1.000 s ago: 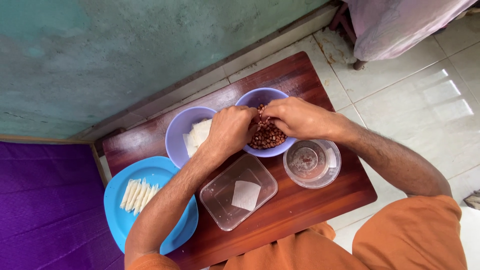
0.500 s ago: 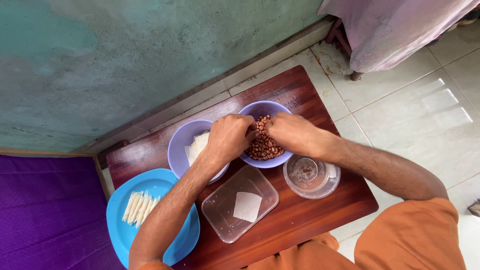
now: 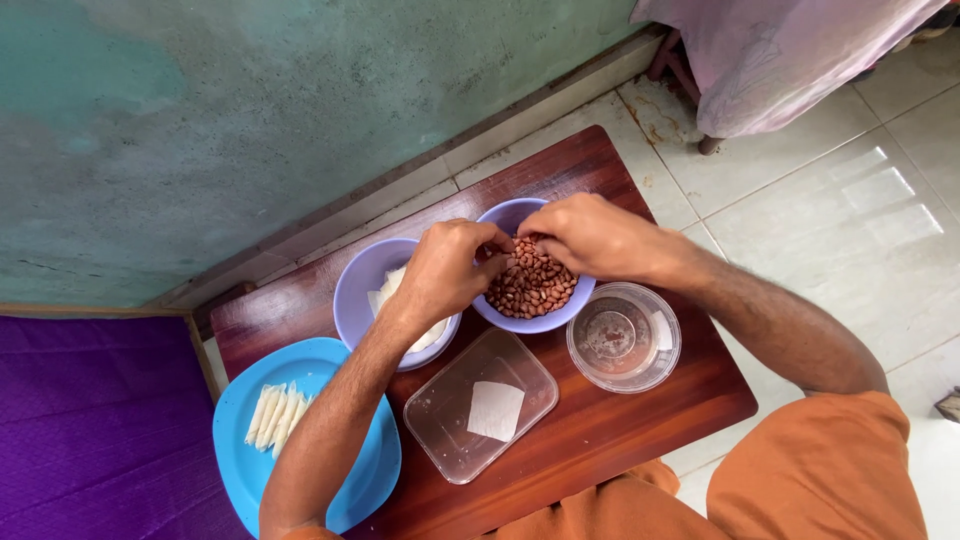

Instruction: Manually rolling individual peanuts into thin dough wrappers to create snack sticks.

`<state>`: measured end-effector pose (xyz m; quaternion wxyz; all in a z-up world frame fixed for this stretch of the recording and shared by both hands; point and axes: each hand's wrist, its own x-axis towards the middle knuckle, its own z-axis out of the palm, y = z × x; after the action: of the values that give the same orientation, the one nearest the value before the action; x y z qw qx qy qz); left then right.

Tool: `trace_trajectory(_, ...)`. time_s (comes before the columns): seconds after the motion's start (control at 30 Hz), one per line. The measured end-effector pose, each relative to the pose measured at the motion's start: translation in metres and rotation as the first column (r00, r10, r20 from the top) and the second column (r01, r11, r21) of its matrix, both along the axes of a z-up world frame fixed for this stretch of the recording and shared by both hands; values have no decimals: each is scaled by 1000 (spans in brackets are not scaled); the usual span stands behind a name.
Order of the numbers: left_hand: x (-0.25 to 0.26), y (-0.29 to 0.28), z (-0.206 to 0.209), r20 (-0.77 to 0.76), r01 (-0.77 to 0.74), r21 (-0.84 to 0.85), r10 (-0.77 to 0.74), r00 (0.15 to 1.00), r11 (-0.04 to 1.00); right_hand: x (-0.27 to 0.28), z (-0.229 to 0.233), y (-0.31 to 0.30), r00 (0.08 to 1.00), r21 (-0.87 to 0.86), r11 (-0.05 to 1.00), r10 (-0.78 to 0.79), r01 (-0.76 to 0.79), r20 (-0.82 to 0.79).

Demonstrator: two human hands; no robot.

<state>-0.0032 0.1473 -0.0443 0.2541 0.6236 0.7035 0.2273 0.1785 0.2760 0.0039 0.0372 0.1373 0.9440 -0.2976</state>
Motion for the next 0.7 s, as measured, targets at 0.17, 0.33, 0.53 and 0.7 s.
trace_trajectory(0.17, 5, 0, 1, -53, 46, -17, -47, 998, 999, 10, 9, 5, 996, -30, 999, -36, 34, -82)
trace_trajectory(0.33, 14, 3, -21, -171, 141, -31, -144, 975, 989, 13, -7, 9, 980, -30, 998, -67, 63, -186)
trace_trajectory(0.53, 22, 25, -59, -327, 218, -24, -214, 921, 976, 17, -18, 13, 983, 68, 988, -128, 138, -131)
trace_trajectory(0.7, 15, 49, -97, -506, 182, 44, -135, 852, 982, 22, -15, 10, 984, 94, 983, -152, 161, -89)
